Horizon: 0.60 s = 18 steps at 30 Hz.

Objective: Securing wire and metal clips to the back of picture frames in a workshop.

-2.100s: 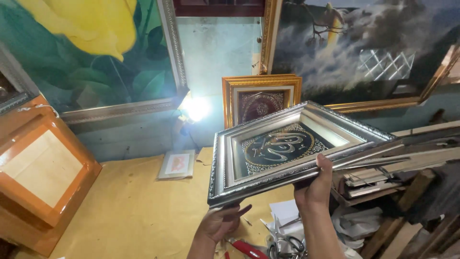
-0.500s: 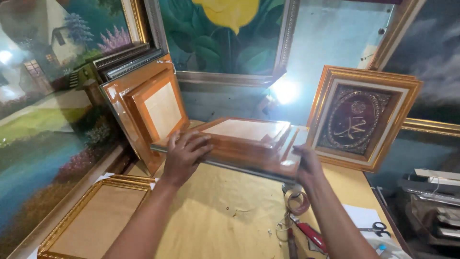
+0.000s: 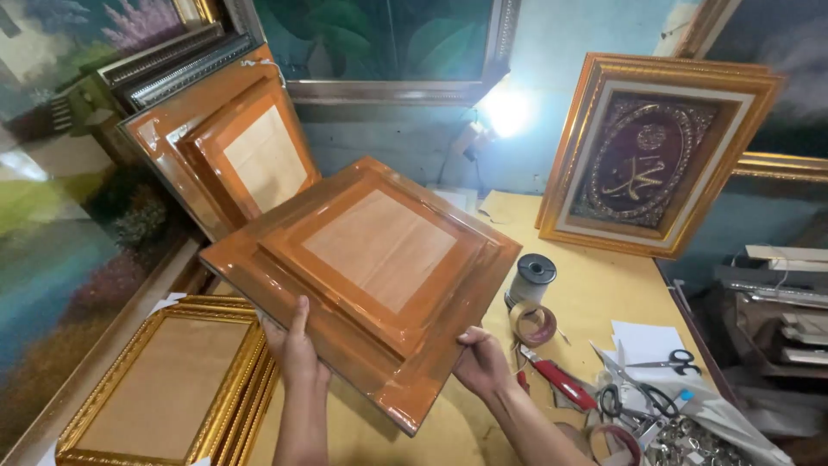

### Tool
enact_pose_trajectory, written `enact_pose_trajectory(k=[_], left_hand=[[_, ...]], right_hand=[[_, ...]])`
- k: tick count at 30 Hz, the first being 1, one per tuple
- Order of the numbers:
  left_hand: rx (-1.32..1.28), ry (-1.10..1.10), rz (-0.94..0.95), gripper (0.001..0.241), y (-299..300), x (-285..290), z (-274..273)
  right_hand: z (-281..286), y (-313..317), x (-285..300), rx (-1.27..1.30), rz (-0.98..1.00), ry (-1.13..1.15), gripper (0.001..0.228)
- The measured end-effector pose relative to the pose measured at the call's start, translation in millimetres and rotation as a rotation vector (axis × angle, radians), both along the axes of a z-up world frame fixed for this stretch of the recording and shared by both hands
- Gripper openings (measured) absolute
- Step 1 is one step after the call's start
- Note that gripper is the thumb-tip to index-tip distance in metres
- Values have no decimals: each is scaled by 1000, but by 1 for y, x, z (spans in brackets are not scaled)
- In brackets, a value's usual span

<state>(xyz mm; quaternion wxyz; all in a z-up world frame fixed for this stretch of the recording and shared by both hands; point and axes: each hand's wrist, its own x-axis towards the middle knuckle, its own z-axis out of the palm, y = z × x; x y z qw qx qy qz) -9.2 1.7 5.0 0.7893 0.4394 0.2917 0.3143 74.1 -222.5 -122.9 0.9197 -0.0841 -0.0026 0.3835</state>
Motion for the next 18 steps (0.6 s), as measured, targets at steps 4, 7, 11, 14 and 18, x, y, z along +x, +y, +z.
enact_pose_trajectory(k=[4,7,11,14,18], left_hand=[[-14,23,-31,54,5,-7,-21],[-239,-24,-83,61,1,-9,-47],[-458,-188,-128,55,-6,-3,-124],[-515,-265,-155,44,-13,1,-150],[-566,-177,-180,36,-24,9,-147]], right_hand=[[-24,10,19,-128,-74,62,28],[-42,10,43,-416,-140,147,24],[-57,-3,49,-827,-388,182,8],[-67,-15,55,-949,-433,155,15],[-52,-12,55,-1168,-456,189,44]])
